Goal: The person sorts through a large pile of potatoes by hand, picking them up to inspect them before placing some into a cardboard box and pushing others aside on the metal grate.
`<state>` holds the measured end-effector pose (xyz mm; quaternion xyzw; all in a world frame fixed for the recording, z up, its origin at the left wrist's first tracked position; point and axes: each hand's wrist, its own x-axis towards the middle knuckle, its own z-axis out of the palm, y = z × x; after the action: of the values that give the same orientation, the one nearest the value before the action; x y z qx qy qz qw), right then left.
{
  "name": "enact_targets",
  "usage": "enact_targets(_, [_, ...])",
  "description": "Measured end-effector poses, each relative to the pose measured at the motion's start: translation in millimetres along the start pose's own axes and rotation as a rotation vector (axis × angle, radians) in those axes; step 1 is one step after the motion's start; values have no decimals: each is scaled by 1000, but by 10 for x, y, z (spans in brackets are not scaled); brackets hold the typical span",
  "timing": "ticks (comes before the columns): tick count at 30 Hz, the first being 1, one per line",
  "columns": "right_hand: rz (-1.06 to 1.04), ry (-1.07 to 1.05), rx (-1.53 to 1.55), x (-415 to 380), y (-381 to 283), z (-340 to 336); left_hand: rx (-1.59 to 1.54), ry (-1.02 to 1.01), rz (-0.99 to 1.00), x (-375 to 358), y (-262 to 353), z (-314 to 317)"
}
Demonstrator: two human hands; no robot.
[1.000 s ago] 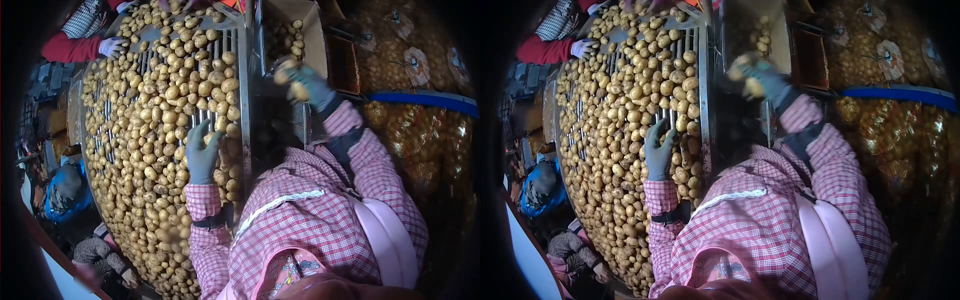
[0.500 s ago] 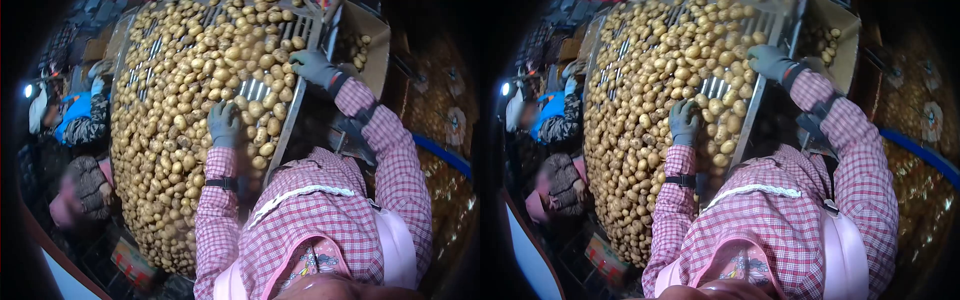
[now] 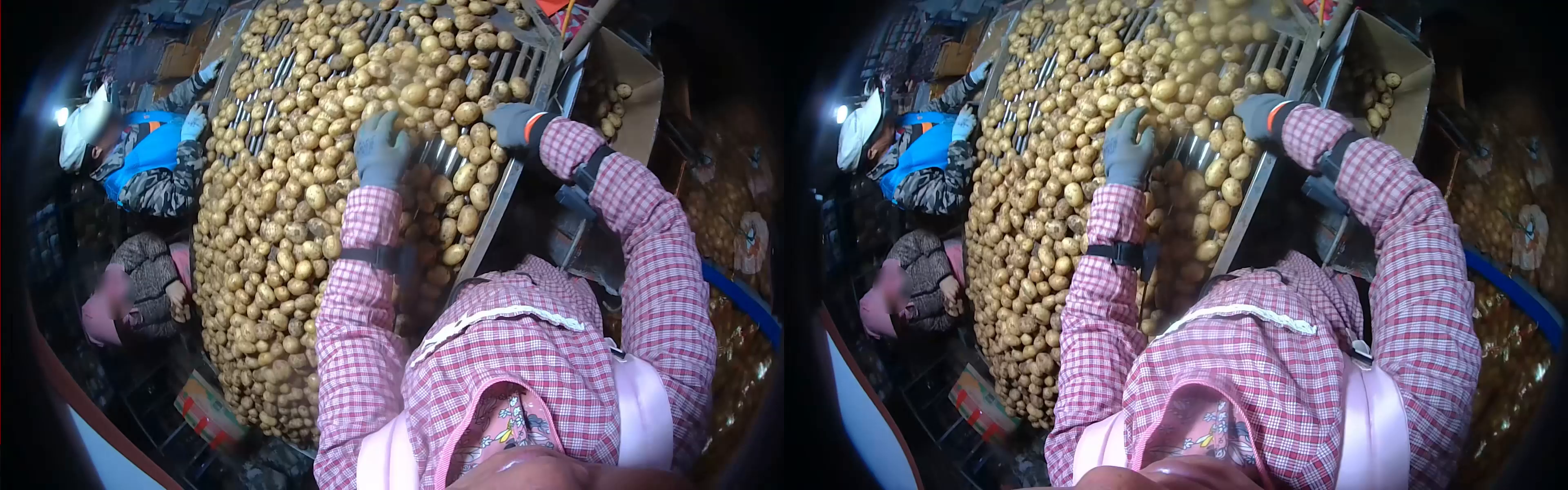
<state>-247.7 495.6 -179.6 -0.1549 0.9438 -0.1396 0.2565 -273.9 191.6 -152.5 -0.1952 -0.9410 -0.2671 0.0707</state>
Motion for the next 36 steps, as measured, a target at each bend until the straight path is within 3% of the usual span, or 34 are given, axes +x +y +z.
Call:
enact_targets(3, [-9,-61,-102,84,-82,-92,119,-172,-91,92,-95,212])
enact_targets(4, [-19,-68,-3,73,-21,-113,204,-173,-92,86,-89,232])
enact_targets(5, [-38,-76,89,67,40,-168,165,-248,-206,73,-8,210])
enact_targets(7, [51,-97,28,79,58,-58,-21,-322,-196,-157,6,240])
enact_targets(9, [18,-150,-91,-1,-74,-108,48,-315,-64,-391,117,119])
enact_targets(13, [13,-168,-75,53,-71,-11,-172,-360,-173,-462,63,-159])
enact_targets(15, [83,-200,18,49,-183,-156,-76,-256,-200,-253,-92,-265])
enact_targets(17, [82,-215,435,-104,-271,-444,-32,-113,-217,33,-240,-245])
enact_targets(19, [99,-211,958,-125,-200,-469,7,-140,-139,382,-176,-149])
enact_targets(20, [-56,-43,1182,-41,-44,-137,25,-153,-104,524,-130,-69])
enact_targets(23, [-198,-82,2033,-268,-297,-239,17,-236,45,729,0,422])
enact_targets(27, [-305,-189,2219,-221,-343,-135,175,-422,-124,575,342,447])
enact_targets(29, [-257,-115,2045,-135,-349,-63,131,-560,-114,330,294,427])
enact_targets(31, [-204,-37,1874,-90,-354,10,40,-398,40,-109,172,414])
enact_targets(32, [-193,110,1702,-64,-464,-25,-8,-315,121,-167,166,362])
enact_targets(35, [-49,76,1850,-58,-722,-108,35,-350,-73,53,-19,29])
enact_targets(36, [-7,11,1925,-34,-759,-93,218,-235,-16,85,-239,65])
